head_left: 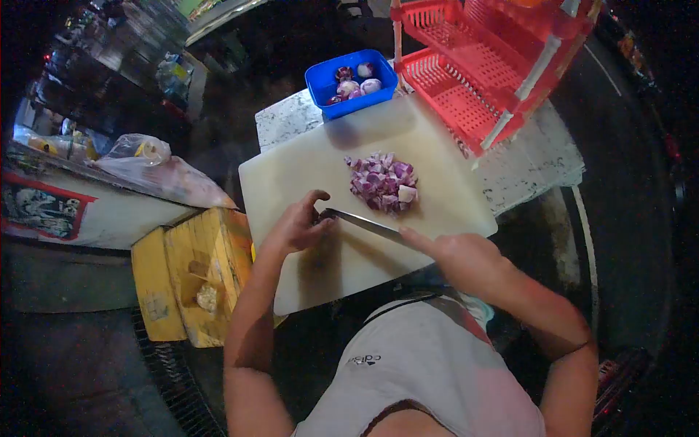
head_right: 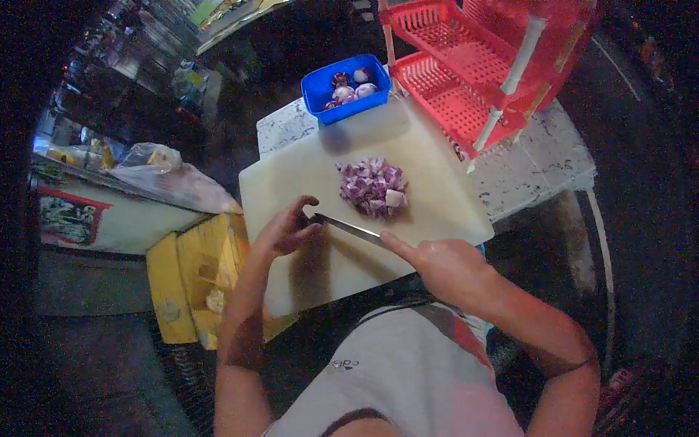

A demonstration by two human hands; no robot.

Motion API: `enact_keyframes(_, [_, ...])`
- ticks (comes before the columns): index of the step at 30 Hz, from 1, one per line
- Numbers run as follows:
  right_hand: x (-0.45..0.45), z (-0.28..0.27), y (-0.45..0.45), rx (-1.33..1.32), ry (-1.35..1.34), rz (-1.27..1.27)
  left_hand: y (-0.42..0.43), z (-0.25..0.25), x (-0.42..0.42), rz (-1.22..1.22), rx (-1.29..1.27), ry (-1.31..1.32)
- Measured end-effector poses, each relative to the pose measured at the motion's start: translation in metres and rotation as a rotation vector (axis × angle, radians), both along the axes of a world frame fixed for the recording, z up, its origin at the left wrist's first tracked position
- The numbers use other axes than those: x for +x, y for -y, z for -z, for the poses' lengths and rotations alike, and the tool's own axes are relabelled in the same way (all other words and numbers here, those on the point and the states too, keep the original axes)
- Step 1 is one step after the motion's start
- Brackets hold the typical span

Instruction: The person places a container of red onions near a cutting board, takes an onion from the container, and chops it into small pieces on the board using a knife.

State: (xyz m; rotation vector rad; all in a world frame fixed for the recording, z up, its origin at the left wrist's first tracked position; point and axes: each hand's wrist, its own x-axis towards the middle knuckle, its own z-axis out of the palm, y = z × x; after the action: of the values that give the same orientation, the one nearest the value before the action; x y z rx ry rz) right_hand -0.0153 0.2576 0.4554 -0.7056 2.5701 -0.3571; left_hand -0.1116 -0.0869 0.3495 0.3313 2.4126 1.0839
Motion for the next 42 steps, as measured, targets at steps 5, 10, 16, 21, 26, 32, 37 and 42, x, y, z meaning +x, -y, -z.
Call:
enact_keyframes(5, [-0.009, 0.002, 0.004, -0.022, -0.024, -0.046, -0.005, -0.025, -0.006, 0.079, -0.054, 0.094])
enact_keyframes(10, [-0.012, -0.001, 0.011, 0.035, -0.023, -0.051, -0.006, -0.025, -0.015, 0.167, -0.026, 0.057])
enact_keyframes(16, [0.011, -0.007, 0.006, 0.019, -0.075, -0.013, 0.003, -0.016, -0.016, 0.175, 0.078, 0.087])
enact_keyframes(21, [0.017, -0.008, 0.013, 0.055, -0.100, -0.015, 0.007, -0.002, -0.019, 0.188, 0.080, -0.020])
enact_keyframes(26, [0.012, -0.009, 0.027, 0.133, -0.047, -0.039, 0.008, -0.015, -0.016, 0.204, -0.042, -0.015])
enact_keyframes(32, [0.014, 0.006, 0.024, 0.071, -0.089, -0.038, 0.009, -0.001, -0.015, 0.183, 0.095, -0.118])
enact_keyframes(37, [0.024, -0.014, 0.019, 0.112, -0.104, -0.049, 0.008, -0.005, -0.011, 0.126, 0.063, -0.095])
enact_keyframes(42, [0.027, -0.007, 0.019, 0.103, -0.130, -0.062, 0.009, 0.001, -0.013, 0.124, 0.095, -0.092])
